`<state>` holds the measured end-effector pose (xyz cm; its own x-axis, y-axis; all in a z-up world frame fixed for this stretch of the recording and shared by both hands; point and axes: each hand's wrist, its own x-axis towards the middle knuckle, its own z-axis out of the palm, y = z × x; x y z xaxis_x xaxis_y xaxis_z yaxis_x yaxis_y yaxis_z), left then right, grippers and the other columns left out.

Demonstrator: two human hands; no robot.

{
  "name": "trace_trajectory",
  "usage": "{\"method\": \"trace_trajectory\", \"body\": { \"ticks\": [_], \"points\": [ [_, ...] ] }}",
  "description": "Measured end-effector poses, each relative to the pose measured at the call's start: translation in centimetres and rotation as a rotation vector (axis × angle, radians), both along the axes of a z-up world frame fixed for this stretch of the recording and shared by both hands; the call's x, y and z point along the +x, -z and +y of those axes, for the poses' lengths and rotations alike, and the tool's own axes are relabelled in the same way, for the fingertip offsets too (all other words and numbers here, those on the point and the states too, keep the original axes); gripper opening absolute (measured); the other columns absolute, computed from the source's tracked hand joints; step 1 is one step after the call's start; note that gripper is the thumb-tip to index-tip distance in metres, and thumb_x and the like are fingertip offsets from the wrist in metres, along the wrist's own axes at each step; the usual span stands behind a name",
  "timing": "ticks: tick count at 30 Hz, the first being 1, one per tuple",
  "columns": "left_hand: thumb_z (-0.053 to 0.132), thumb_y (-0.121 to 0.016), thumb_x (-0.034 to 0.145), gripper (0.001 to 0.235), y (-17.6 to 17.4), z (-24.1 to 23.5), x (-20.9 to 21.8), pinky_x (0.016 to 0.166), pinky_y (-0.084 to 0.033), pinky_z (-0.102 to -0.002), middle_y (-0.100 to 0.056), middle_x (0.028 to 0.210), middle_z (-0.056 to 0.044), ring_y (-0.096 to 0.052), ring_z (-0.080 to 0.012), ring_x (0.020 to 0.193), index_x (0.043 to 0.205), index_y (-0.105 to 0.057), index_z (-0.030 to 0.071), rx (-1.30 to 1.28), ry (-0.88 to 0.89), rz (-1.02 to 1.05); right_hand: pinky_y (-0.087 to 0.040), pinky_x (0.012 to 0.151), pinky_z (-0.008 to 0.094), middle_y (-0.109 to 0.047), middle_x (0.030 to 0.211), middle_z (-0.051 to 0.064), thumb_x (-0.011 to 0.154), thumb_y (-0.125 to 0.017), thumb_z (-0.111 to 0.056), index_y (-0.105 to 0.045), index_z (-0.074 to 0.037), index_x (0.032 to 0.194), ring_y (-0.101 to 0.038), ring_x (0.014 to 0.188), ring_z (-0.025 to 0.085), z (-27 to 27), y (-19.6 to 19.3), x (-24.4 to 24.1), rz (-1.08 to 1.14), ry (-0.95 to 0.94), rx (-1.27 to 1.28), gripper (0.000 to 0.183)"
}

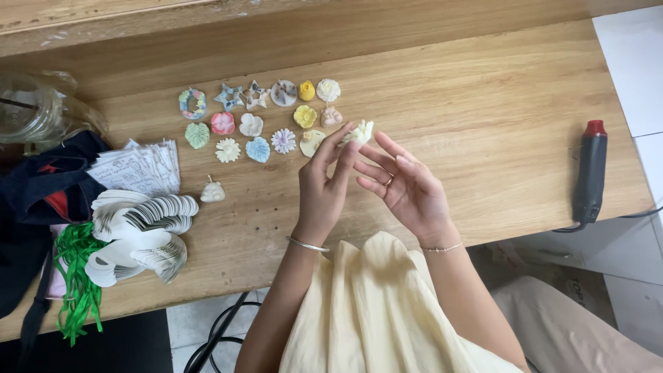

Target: Inspecting a small wax flower sculpture and placing it on a display shelf with others.

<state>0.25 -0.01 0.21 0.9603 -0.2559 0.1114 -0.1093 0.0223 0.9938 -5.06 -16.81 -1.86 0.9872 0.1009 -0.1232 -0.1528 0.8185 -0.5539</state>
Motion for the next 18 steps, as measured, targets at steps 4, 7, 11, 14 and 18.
{"method": "trace_trajectory", "body": {
  "ticks": [4, 7, 11, 14, 18],
  "points": [
    [0.038, -0.05, 0.111, 0.048, 2.6, 0.1, 0.5, 0.1, -0.054, -0.033, -0.074, 0.124, -0.013, -0.069, -0.0194, 0.115, 0.133, -0.065, -0.002, -0.141, -0.014, 0.061, -0.049, 0.112, 0.048, -0.045, 0.154, 0.03, 0.104, -0.049, -0.017, -0.032, 0.001, 0.16, -0.053, 0.137, 0.041, 0.2, -0.6, -0.4, -0.005, -0.002, -0.035, 0.061],
    [0.044, -0.045, 0.11, 0.054, 3.0, 0.2, 0.8, 0.101, -0.056, -0.032, -0.076, 0.119, -0.012, -0.074, -0.0194, 0.11, 0.128, -0.069, -0.001, -0.239, -0.001, 0.216, -0.05, 0.11, 0.048, -0.043, 0.156, 0.03, 0.104, -0.049, -0.016, -0.03, 0.002, 0.16, -0.052, 0.137, 0.041, 0.3, -1.0, -0.7, -0.005, -0.001, -0.083, 0.062],
    [0.049, -0.044, 0.107, 0.059, 2.8, 0.6, 0.9, 0.1, -0.054, -0.035, -0.074, 0.122, -0.015, -0.072, -0.0216, 0.112, 0.131, -0.065, 0.0, -0.477, 0.059, 0.462, -0.051, 0.109, 0.047, -0.043, 0.157, 0.031, 0.104, -0.05, -0.016, -0.031, 0.003, 0.159, -0.054, 0.136, 0.04, 0.3, -1.3, -0.9, -0.016, -0.005, -0.113, 0.061],
    [0.052, -0.044, 0.105, 0.061, 3.2, 0.8, 1.2, 0.1, -0.053, -0.036, -0.074, 0.125, -0.016, -0.071, -0.0217, 0.112, 0.134, -0.062, 0.001, -0.577, 0.095, 0.575, -0.052, 0.109, 0.047, -0.043, 0.158, 0.031, 0.105, -0.05, -0.016, -0.033, 0.004, 0.158, -0.055, 0.136, 0.039, 0.4, -1.4, -1.0, -0.02, 0.002, -0.127, 0.06],
    [0.052, -0.046, 0.105, 0.06, 3.7, 1.0, 1.5, 0.1, -0.05, -0.034, -0.071, 0.131, -0.017, -0.069, -0.0201, 0.115, 0.138, -0.059, 0.003, -0.667, 0.143, 0.678, -0.053, 0.108, 0.048, -0.044, 0.157, 0.031, 0.104, -0.05, -0.016, -0.036, 0.005, 0.156, -0.056, 0.135, 0.039, 0.5, -1.9, -1.1, -0.015, 0.021, -0.156, 0.057]
  ]
}}
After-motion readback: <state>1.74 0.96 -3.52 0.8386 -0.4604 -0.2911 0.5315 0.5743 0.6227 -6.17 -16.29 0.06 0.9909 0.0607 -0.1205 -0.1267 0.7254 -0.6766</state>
